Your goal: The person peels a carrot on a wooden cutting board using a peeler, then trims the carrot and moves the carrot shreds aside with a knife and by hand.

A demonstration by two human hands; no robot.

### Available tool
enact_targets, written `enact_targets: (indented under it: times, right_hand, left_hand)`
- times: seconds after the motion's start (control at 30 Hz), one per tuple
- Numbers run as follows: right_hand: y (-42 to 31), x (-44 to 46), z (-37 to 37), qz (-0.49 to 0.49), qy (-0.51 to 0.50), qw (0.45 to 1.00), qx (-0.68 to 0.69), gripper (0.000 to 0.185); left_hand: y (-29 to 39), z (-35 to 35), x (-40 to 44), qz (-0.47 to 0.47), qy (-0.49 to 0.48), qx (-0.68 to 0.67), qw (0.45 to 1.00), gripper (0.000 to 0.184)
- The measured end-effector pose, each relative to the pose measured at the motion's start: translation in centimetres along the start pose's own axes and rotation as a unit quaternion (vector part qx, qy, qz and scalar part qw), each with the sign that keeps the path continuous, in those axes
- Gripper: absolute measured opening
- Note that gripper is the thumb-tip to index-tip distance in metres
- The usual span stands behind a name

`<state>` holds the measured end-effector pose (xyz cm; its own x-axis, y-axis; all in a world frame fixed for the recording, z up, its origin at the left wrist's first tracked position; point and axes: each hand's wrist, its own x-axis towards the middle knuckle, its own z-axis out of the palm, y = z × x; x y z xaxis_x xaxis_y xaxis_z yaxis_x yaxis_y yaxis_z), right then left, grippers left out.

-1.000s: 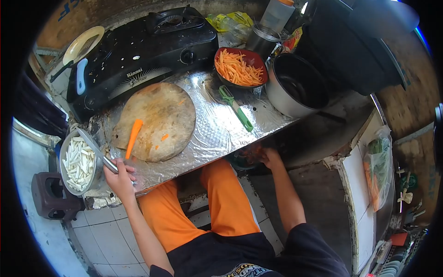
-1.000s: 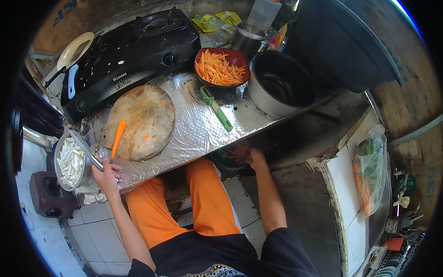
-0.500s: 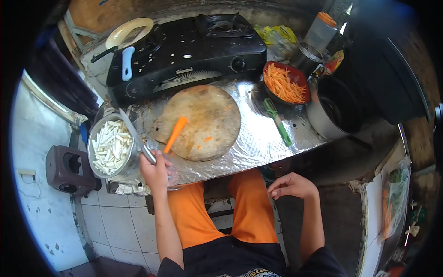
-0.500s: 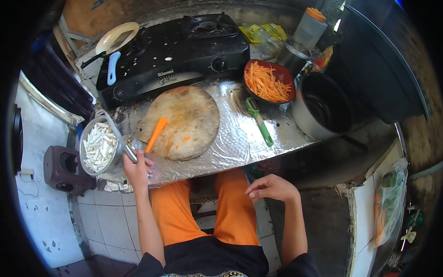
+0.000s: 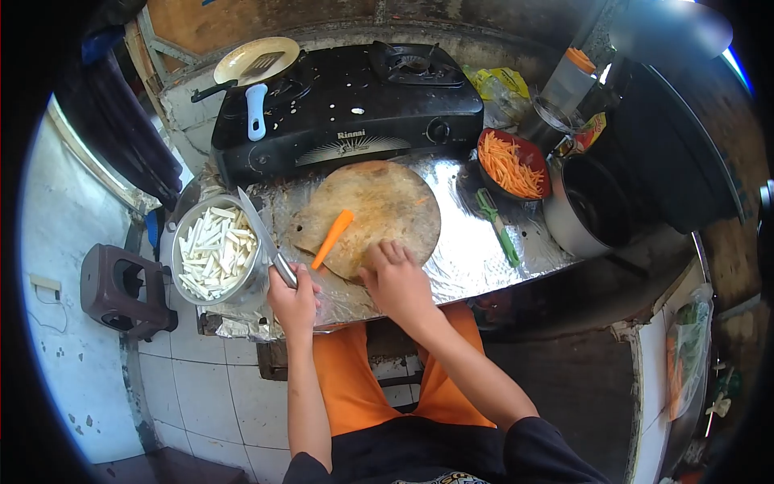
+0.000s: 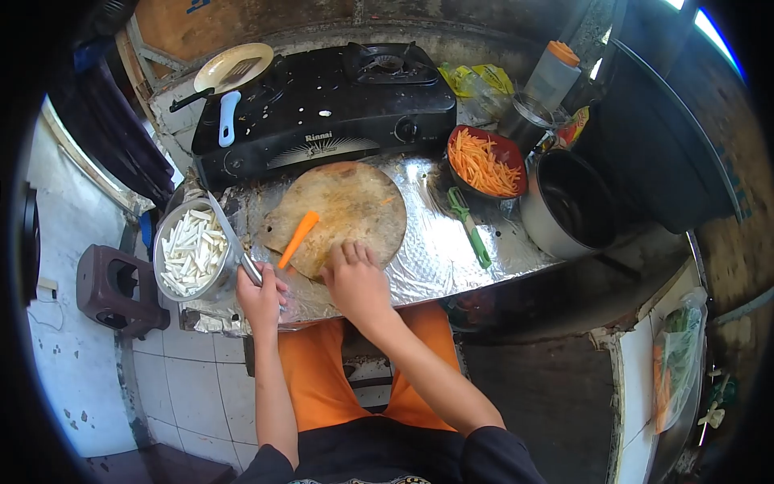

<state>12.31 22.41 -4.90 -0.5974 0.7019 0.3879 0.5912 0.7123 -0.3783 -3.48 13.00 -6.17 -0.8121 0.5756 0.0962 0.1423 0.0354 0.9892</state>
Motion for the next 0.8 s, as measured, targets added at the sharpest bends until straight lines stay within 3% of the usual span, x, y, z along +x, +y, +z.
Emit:
enact_targets:
  times: [0.03, 0.07, 0.13, 0.23, 0.43, 0.8]
  right_hand:
    - [-0.3, 0.0, 0.2, -0.028, 0.046, 0.999, -0.011, 0.031]
    - [-0.3, 0.0, 0.0, -0.027, 0.047, 0.998, -0.013, 0.031]
    - [-0.3, 0.1, -0.3, 0.028, -0.007, 0.998, 0.049, 0.016]
    - [-0.1, 0.6, -0.9, 0.043, -0.056, 0.995, 0.063, 0.009]
    - [-1.5, 0.5, -1.1, -0.014, -0.038, 0.999, -0.006, 0.007]
    - [1.3, 1.9, -1.1, -0.026, -0.069, 0.997, -0.003, 0.007]
  left_hand:
    - [0.0, 0.1, 0.1, 0.009, -0.001, 0.001, 1.0, 0.012]
    - [0.0, 0.1, 0.0, 0.01, -0.003, 0.0, 1.0, 0.012]
    - [0.1, 0.0, 0.1, 0.012, 0.004, -0.011, 1.0, 0.012]
    - [0.3, 0.0, 0.0, -0.006, -0.003, -0.003, 1.0, 0.012]
    - [0.0, 0.2, 0.0, 0.012, 0.011, -0.024, 1.0, 0.011]
    - [-0.1, 0.1, 0.0, 0.003, 0.007, -0.019, 1.0, 0.011]
